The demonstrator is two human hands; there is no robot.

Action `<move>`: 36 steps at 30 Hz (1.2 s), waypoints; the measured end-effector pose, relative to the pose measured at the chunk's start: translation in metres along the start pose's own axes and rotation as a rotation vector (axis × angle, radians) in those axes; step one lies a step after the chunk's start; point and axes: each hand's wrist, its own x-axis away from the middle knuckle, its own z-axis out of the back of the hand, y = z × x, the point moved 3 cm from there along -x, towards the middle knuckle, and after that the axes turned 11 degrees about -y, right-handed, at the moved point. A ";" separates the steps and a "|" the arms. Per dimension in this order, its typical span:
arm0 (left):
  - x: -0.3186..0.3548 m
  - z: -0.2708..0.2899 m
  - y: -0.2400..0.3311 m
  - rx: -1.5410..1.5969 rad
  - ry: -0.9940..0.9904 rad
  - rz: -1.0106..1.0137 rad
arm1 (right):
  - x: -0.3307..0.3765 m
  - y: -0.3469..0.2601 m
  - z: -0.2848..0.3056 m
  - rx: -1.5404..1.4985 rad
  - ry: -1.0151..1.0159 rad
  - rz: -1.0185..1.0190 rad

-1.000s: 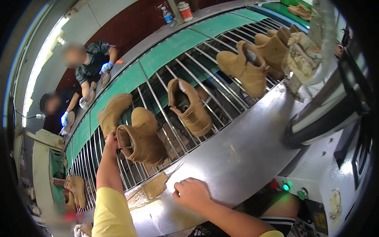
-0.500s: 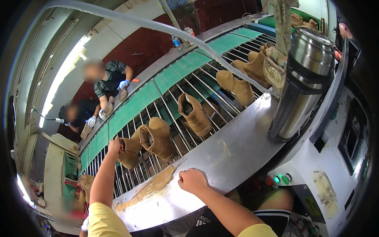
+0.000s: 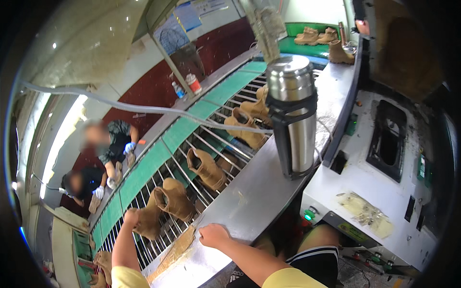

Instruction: The person picks up boots from a conveyor belt, places them individually into a machine to process them, and then places the processed boots onto the same conveyor belt.

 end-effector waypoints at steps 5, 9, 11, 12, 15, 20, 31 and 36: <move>0.090 0.014 0.025 0.078 0.146 -0.024 | 0.002 -0.004 0.003 -0.108 -0.046 0.036; 0.220 0.029 0.057 0.649 0.235 -0.106 | 0.017 0.002 0.015 -0.359 -0.220 0.052; 0.287 0.027 0.084 0.606 0.163 -0.277 | 0.041 0.002 -0.004 -0.790 -0.237 0.089; 0.336 0.033 0.115 0.512 0.113 -0.278 | 0.060 -0.008 -0.018 -1.008 -0.335 0.016; 0.414 0.010 0.129 0.565 0.061 -0.257 | 0.151 -0.095 -0.030 -1.506 -0.557 0.028; 0.497 -0.004 0.209 0.754 0.019 -0.213 | 0.253 -0.118 0.001 -1.667 -0.218 0.091; 0.481 -0.095 0.359 1.584 -0.636 -0.616 | 0.416 -0.086 0.188 -1.242 0.633 0.234; 0.456 -0.129 0.448 1.401 -0.760 -1.203 | 0.472 -0.049 0.270 -0.908 1.023 -0.033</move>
